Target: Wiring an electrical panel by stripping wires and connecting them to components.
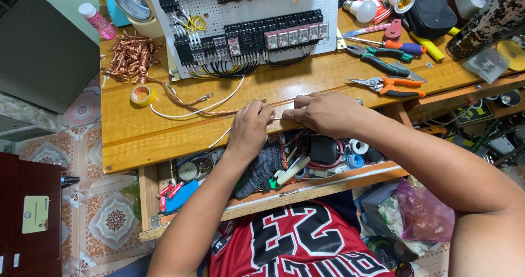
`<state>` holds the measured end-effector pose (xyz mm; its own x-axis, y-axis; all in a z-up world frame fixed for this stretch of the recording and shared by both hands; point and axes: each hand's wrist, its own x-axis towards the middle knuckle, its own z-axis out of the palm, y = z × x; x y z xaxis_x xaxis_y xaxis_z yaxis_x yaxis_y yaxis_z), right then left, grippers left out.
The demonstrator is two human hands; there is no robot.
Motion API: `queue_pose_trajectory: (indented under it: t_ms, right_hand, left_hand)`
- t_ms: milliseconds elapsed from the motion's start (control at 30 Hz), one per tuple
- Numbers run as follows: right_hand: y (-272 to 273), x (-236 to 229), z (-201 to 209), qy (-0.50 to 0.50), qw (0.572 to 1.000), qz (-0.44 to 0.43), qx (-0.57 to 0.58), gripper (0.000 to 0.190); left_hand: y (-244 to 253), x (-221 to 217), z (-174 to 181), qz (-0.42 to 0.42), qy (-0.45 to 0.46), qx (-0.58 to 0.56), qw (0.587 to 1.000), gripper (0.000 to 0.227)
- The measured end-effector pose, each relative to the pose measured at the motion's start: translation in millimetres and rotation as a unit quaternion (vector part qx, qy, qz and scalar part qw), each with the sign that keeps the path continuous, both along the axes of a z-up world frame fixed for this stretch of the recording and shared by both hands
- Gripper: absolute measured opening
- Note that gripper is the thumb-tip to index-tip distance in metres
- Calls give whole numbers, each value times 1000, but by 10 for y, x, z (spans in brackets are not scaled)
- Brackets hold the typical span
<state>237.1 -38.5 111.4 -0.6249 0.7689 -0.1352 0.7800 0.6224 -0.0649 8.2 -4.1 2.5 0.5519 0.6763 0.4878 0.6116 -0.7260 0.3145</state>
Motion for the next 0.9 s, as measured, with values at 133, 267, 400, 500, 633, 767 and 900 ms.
queue_pose_trajectory:
  t_ms: [133, 267, 400, 500, 633, 767, 900]
  right_hand:
    - [15, 22, -74, 7, 1000, 4, 2, 33]
    - [8, 37, -87, 27, 1000, 4, -1, 32]
    - [26, 87, -163, 45, 999, 6, -3, 31]
    - [-2, 88, -149, 44, 999, 1, 7, 29]
    - [-24, 86, -134, 48, 999, -6, 12, 28]
    - [-4, 105, -174, 46, 999, -13, -4, 28]
    - [-76, 45, 37, 25, 999, -30, -27, 32]
  left_hand:
    - [5, 10, -31, 3, -3, 3, 1000, 11]
    - [2, 12, -42, 7, -7, 11, 1000, 11]
    - [21, 22, -105, 14, -11, 15, 1000, 13]
    - [7, 16, -46, 8, -23, -3, 1000, 12]
    - [18, 17, -61, 7, -18, 1, 1000, 11]
    - [34, 1, -57, 3, -32, -21, 999, 12]
    - [47, -8, -66, -8, -37, -20, 999, 12]
